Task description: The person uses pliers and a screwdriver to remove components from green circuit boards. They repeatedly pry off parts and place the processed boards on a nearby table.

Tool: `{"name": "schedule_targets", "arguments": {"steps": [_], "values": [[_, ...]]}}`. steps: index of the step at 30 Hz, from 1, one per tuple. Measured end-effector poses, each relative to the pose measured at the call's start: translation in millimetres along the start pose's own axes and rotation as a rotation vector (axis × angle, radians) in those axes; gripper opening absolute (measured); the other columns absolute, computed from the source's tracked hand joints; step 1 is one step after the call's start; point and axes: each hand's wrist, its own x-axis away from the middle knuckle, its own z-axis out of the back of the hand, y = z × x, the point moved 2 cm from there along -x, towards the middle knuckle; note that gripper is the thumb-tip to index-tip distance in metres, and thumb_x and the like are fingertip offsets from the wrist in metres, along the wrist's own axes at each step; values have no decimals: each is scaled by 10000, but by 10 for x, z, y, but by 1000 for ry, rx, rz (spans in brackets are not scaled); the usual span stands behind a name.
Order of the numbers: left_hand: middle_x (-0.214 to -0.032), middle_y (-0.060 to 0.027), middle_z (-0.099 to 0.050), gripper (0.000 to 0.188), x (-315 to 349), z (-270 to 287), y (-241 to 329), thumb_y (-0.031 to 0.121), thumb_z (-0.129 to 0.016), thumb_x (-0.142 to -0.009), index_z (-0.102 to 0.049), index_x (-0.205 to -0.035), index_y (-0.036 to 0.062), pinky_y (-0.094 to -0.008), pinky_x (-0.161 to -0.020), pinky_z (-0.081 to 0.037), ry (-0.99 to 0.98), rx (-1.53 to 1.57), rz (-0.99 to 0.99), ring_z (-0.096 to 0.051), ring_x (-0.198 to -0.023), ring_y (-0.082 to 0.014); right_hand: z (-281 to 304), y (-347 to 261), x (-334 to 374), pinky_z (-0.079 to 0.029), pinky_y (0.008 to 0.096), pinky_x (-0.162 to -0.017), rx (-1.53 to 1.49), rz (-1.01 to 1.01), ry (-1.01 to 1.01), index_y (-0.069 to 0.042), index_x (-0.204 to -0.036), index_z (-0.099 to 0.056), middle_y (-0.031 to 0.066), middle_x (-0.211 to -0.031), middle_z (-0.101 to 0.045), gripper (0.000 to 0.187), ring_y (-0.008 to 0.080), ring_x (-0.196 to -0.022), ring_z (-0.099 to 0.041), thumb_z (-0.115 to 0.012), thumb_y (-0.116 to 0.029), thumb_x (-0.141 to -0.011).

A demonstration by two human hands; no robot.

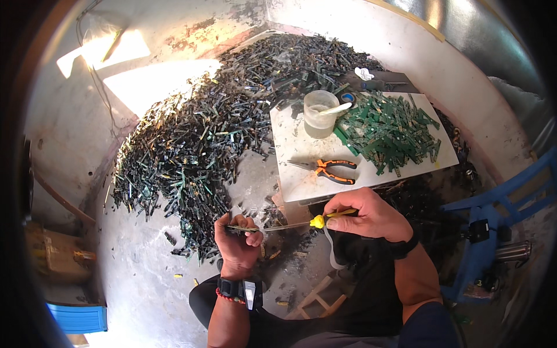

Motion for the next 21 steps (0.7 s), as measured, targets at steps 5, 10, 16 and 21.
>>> {"name": "schedule_targets", "arguments": {"steps": [5, 10, 16, 21], "values": [[-580, -67, -449, 397, -38, 29, -14, 416, -482, -870, -488, -672, 71, -317, -441, -316, -16, -35, -42, -396, -422, -184, -89, 16, -68, -474, 242, -622, 48, 41, -7, 41, -937, -622, 78, -761, -661, 200, 85, -669, -571, -703, -116, -843], [-613, -82, -480, 396, -25, 8, -10, 409, -472, -872, -496, -678, 65, -311, -442, -310, 27, -46, -87, -392, -425, -185, -121, 48, -84, -453, 229, -592, 0, -37, -4, 37, -945, -622, 77, -757, -654, 213, 76, -653, -543, -705, -135, -850], [-624, -93, -499, 406, 1, 15, 14, 403, -466, -876, -511, -674, 54, -309, -443, -303, -39, -74, -104, -394, -435, -187, -129, 30, -99, -457, 224, -602, 19, 20, 40, 29, -942, -624, 75, -761, -653, 206, 73, -673, -558, -707, -135, -850], [-614, -93, -495, 419, -16, 54, 12, 406, -450, -883, -513, -668, 52, -311, -445, -302, -27, -100, -91, -391, -445, -190, -133, 56, -103, -479, 232, -636, 66, 82, 66, 18, -938, -629, 77, -781, -661, 188, 85, -696, -589, -717, -110, -831]]}}
